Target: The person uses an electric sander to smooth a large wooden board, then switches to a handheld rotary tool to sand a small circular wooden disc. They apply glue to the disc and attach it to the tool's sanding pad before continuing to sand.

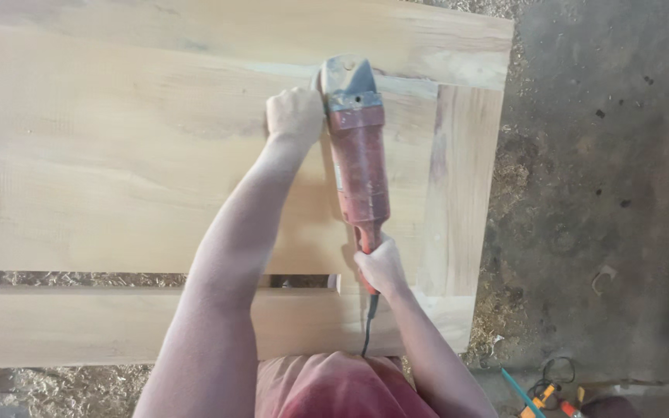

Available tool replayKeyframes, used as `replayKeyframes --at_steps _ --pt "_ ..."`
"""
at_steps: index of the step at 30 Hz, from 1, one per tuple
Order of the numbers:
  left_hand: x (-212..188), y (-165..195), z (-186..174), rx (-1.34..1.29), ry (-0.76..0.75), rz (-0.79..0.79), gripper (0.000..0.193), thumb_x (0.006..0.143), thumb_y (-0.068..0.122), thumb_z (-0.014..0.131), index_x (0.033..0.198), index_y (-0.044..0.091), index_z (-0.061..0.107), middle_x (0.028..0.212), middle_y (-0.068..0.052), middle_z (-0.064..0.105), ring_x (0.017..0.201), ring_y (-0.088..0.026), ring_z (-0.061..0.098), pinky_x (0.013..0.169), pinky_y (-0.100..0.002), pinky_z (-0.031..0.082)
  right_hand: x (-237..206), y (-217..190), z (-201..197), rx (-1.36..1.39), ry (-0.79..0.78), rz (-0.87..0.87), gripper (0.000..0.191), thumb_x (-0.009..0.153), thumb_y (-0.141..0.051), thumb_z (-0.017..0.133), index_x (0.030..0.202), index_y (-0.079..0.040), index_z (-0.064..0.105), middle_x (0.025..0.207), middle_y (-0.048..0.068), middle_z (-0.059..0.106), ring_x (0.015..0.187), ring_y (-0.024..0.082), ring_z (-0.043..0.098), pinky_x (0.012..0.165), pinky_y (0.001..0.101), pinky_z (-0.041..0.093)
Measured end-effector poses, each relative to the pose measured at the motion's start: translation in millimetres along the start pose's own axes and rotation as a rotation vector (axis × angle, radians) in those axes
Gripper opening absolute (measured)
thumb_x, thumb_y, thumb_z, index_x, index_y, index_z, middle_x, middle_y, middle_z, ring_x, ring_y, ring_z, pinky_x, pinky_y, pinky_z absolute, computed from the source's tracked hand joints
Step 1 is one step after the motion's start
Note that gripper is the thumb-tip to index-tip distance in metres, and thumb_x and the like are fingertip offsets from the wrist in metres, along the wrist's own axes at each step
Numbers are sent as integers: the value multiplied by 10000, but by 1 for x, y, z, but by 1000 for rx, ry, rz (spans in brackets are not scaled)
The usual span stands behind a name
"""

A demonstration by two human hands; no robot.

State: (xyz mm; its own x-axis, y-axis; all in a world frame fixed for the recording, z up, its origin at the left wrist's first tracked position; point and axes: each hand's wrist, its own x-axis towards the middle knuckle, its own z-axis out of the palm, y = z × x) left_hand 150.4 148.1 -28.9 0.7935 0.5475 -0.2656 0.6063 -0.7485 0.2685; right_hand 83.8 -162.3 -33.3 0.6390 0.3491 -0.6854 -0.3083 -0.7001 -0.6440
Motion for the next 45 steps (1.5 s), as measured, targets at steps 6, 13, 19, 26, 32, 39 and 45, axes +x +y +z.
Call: replayKeyframes --at_steps 6,13,19,26,32,39,45 --pt "-15 -72 -14 35 -21 -36 161 888 232 681 891 117 794 920 -174 761 891 -350 746 728 -462 587 -16 -47 53 -167 -36 -21 158 771 -106 669 876 5 630 610 113 648 485 228 658 484 380 509" --pt "-46 -135 -21 85 23 -101 210 882 274 710 848 86 796 865 -208 755 850 -372 746 740 -467 584 -30 -79 83 -243 -113 -15 337 739 -133 651 1063 -39 637 679 127 682 508 274 690 494 417 550" --pt "-86 -165 -23 50 57 -199 202 896 254 694 852 89 802 860 -227 744 836 -409 730 727 -490 573 -28 -67 87 -398 -158 -191 259 760 -135 684 976 8 677 805 213 733 808 367 733 725 452 560" --pt "-142 -128 -4 4 -21 -318 241 913 282 674 849 84 796 846 -203 752 815 -374 748 721 -471 583 -54 -25 46 -406 -218 -158 337 768 -128 650 1091 -43 697 892 242 741 885 396 712 779 462 554" --pt "-137 -31 36 -14 -23 -174 189 884 203 633 815 126 791 859 -185 758 825 -363 752 701 -476 591 -76 38 -15 -372 -125 41 398 769 -122 674 1165 -90 663 851 179 757 734 273 744 696 405 578" --pt "-127 118 61 -36 -153 85 196 938 157 605 876 122 788 886 -124 777 826 -286 771 645 -430 602 -105 137 -77 -90 118 108 149 737 -77 707 772 67 688 615 157 682 528 232 662 489 390 488" --pt "-154 172 78 -114 -210 229 157 894 143 638 897 134 795 883 -102 780 873 -292 764 702 -442 592 -146 177 -92 -63 197 208 149 727 -93 711 665 42 703 561 122 680 484 181 650 473 353 479"
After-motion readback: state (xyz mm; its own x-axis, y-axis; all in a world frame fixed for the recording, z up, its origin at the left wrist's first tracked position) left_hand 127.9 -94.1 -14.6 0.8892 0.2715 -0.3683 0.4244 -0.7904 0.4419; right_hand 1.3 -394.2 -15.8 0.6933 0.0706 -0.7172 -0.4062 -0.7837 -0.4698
